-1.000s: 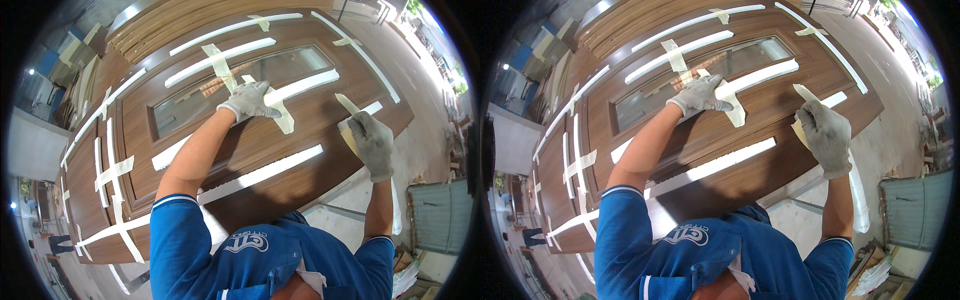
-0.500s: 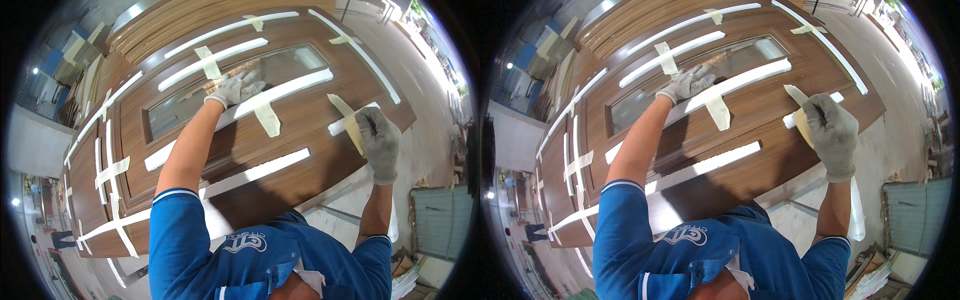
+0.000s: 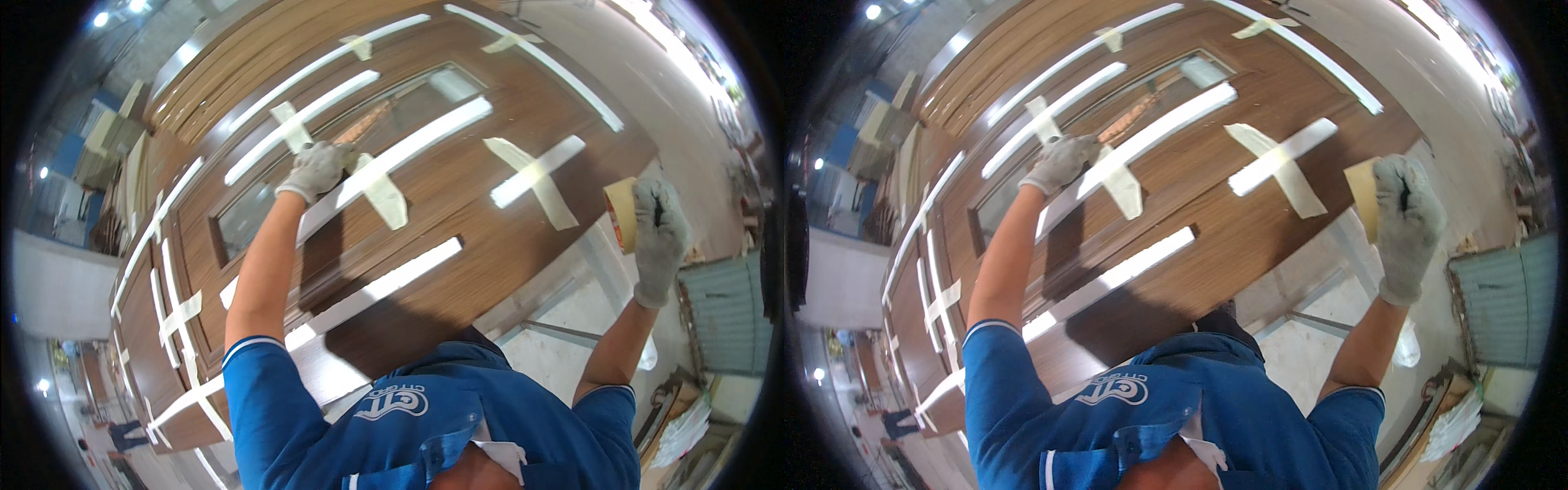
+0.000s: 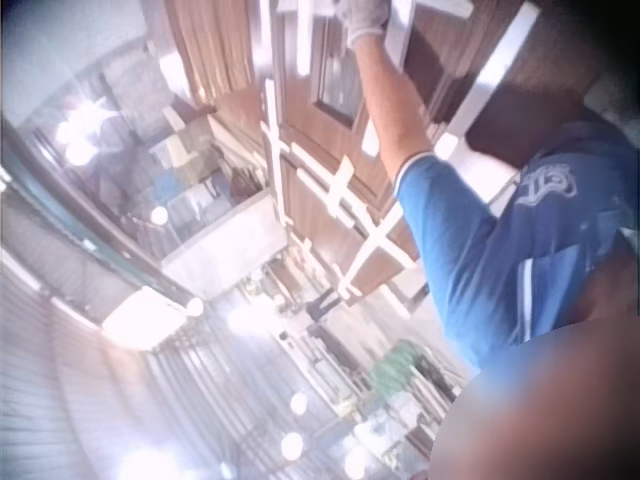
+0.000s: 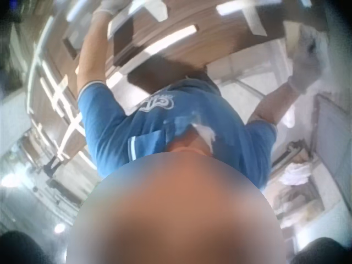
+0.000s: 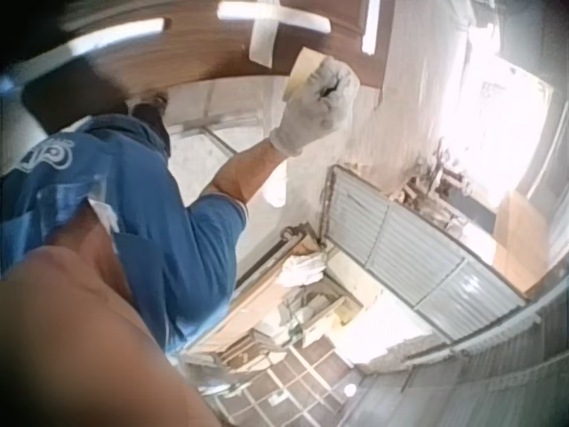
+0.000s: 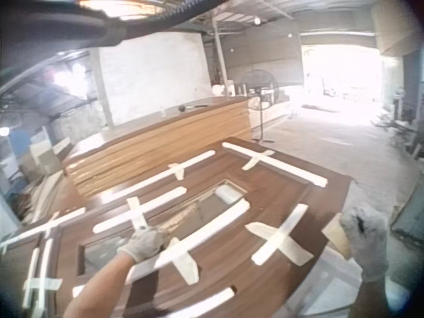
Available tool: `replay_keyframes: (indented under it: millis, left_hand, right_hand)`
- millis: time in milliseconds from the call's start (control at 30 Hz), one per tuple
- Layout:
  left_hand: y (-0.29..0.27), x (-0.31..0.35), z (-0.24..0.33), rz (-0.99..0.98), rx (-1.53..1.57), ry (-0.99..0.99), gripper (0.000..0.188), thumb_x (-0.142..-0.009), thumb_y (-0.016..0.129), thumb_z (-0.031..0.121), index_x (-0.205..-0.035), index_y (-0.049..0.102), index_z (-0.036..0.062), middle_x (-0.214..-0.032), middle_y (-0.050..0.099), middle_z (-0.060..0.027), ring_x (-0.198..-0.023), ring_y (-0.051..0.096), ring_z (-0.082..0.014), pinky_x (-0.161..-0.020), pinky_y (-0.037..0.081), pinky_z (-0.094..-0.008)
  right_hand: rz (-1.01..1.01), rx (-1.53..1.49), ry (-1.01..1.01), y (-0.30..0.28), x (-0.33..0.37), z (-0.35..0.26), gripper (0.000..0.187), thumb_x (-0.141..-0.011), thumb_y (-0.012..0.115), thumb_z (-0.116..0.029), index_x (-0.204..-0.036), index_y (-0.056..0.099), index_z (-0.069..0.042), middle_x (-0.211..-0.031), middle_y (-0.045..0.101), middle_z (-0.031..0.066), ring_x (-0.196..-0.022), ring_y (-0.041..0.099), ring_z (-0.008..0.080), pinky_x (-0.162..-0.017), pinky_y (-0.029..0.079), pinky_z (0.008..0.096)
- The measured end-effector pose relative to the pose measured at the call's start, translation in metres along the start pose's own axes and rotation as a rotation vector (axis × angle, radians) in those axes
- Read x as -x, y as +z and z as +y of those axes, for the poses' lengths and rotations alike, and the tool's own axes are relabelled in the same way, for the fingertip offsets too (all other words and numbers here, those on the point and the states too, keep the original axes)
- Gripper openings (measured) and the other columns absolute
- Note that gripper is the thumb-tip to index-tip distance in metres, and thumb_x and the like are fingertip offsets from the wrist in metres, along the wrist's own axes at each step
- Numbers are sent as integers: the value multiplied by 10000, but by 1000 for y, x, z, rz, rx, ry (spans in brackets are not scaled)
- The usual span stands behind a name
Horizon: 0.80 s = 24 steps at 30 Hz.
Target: The person applies strips of white tape to a brown wooden door with a glass panel, securing them with masking tape. They repeatedly place tape along the door's surface and edges, then retrieve additional tape from a nearby stack.
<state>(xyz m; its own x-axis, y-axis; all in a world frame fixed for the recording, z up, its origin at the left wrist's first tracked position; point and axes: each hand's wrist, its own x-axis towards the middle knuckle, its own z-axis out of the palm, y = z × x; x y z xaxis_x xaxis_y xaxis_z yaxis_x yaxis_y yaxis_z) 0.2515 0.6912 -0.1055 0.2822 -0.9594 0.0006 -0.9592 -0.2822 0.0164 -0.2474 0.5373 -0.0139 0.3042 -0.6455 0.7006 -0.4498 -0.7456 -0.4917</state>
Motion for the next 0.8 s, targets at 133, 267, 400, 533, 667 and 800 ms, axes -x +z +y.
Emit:
replay_keyframes:
  millis: [133, 267, 400, 533, 667, 800]
  left_hand:
    - [-5, -10, 3, -115, 17, -67, 427, -925, 504, 135, -1339, 610, 128, -1342, 638, -145, -1202, 613, -371, -1029, 471, -473]
    - [-25, -24, 51, 314, -93, 97, 455, -912, 640, 270, -1352, 587, 168, -1405, 580, -153, -1204, 604, -372, -1023, 464, -486]
    - [-53, -33, 147, 297, 337, 440, 453, -922, 699, 295, -1295, 626, 48, -1369, 602, -180, -1228, 588, -363, -1058, 455, -451]
    - [-61, -5, 247, -27, 916, 593, 838, -846, 728, 600, -1455, 500, 72, -1345, 605, -228, -1235, 594, -368, -1075, 473, -447]
    - [-53, 13, 304, -304, 1072, 758, 1052, -743, 839, 356, -1546, 273, -21, -1537, 394, -269, -1375, 454, -386, -1181, 341, -420]
    - [-39, 24, 322, -145, 991, 394, 492, -884, 653, 182, -1345, 510, 84, -1116, 679, -250, -1017, 672, -437, -900, 537, -459]
  right_hand:
    - [23, -76, 90, -9, 1, 9, 131, -960, 700, -107, -989, 695, 20, -884, 654, 29, -819, 588, 112, -778, 503, 259]
    - [48, -23, 169, -22, 5, 19, 128, -966, 692, -126, -980, 696, 1, -872, 653, 22, -799, 576, 97, -763, 496, 252]
    - [56, -171, 248, -29, 12, 30, 90, -965, 668, -84, -974, 694, 2, -884, 662, 11, -820, 590, 90, -779, 500, 252]
    - [-10, -521, 402, -22, 33, 33, 59, -934, 666, -43, -967, 688, 1, -922, 675, 11, -858, 599, 80, -814, 502, 250]
    - [-90, -690, 460, -6, 55, 27, 45, -926, 671, -35, -958, 688, -8, -908, 660, 5, -846, 590, 85, -787, 491, 249]
    - [-159, -875, 532, 13, 65, 19, 40, -901, 684, -49, -920, 672, -15, -880, 638, 7, -815, 575, 96, -757, 473, 252]
